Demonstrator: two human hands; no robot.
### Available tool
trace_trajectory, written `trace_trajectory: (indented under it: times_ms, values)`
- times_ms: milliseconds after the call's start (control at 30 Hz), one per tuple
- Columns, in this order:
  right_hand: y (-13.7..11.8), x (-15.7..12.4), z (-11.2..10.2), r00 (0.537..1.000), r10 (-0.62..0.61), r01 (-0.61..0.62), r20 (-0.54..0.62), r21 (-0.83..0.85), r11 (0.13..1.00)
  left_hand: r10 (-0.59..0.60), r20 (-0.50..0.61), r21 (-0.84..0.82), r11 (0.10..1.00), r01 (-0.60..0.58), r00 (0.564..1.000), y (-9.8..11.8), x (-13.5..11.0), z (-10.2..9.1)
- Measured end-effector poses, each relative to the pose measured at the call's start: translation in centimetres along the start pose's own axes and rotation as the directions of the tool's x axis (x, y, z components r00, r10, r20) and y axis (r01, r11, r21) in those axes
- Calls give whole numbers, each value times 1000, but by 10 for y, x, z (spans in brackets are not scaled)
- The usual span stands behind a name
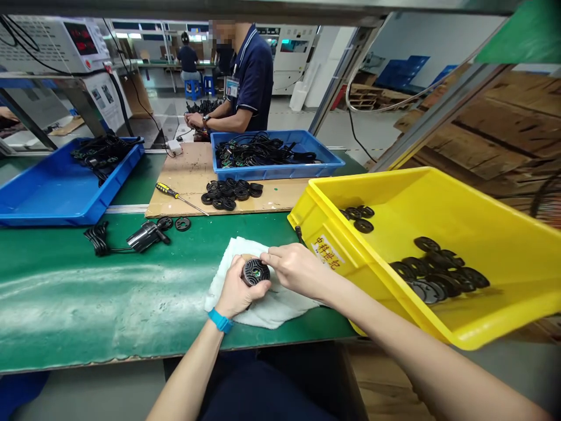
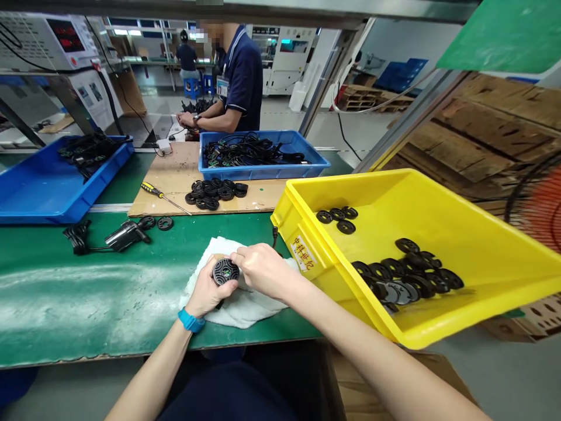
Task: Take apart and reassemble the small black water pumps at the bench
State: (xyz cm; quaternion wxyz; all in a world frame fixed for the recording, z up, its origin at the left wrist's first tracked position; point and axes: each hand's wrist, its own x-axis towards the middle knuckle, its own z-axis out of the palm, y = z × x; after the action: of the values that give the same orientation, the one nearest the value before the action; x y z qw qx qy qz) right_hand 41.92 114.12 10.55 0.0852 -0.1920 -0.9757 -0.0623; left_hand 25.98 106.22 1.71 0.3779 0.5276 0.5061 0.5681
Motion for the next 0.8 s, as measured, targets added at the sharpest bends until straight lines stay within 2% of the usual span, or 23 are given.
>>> trace_trajectory:
  times_ms: [67, 133, 200, 233, 267, 333, 400, 433, 467, 500, 567, 633, 733, 800]
  values:
    - [-4, 0, 1, 999, 51, -51, -13, 4, 999, 4, 4, -11, 1000, -4, 1000, 1, 1, -3]
    - [-9, -3, 3, 990, 120, -116, -75, 47, 992, 6, 17, -49, 999, -5, 1000, 3, 1, -6]
    - [-16, -9, 8, 962, 170, -143, -216, 135, 980, 16, 40, -101, 995, -12, 999, 4, 2, -9]
    - [-21, -13, 11, 930, 190, -136, -316, 188, 973, 20, 50, -121, 993, -14, 999, 4, 1, -11]
    - [-29, -17, 15, 878, 218, -120, -425, 244, 962, 21, 57, -136, 991, -13, 998, 4, 1, -12]
    - [-48, -25, 23, 722, 319, -90, -614, 374, 923, 17, 57, -136, 991, -9, 998, 4, 1, -14]
    - [-73, -30, 32, 548, 494, -102, -675, 532, 841, 16, 67, -113, 994, -8, 998, 3, 1, -16]
    - [-86, -31, 35, 486, 583, -119, -651, 612, 782, 17, 78, -94, 995, -9, 997, 4, 1, -16]
    - [-98, -32, 39, 451, 660, -140, -601, 683, 717, 15, 91, -75, 997, -8, 996, 4, 1, -16]
    - [-109, -32, 43, 440, 719, -156, -538, 742, 652, 12, 103, -58, 998, -6, 995, 5, 1, -15]
    - [-124, -29, 50, 447, 797, -175, -406, 834, 524, 9, 105, -38, 999, -5, 994, 6, -1, -14]
    - [-130, -23, 59, 425, 858, -163, -288, 908, 386, 7, 91, -24, 1000, -5, 996, 8, -3, -12]
    - [-123, -14, 68, 365, 928, -111, -77, 986, 126, 18, 77, -1, 1000, -18, 997, 8, -6, -8]
    - [-114, -9, 71, 363, 930, -66, 57, 997, -35, 31, 83, -1, 1000, -32, 996, 8, -8, -6]
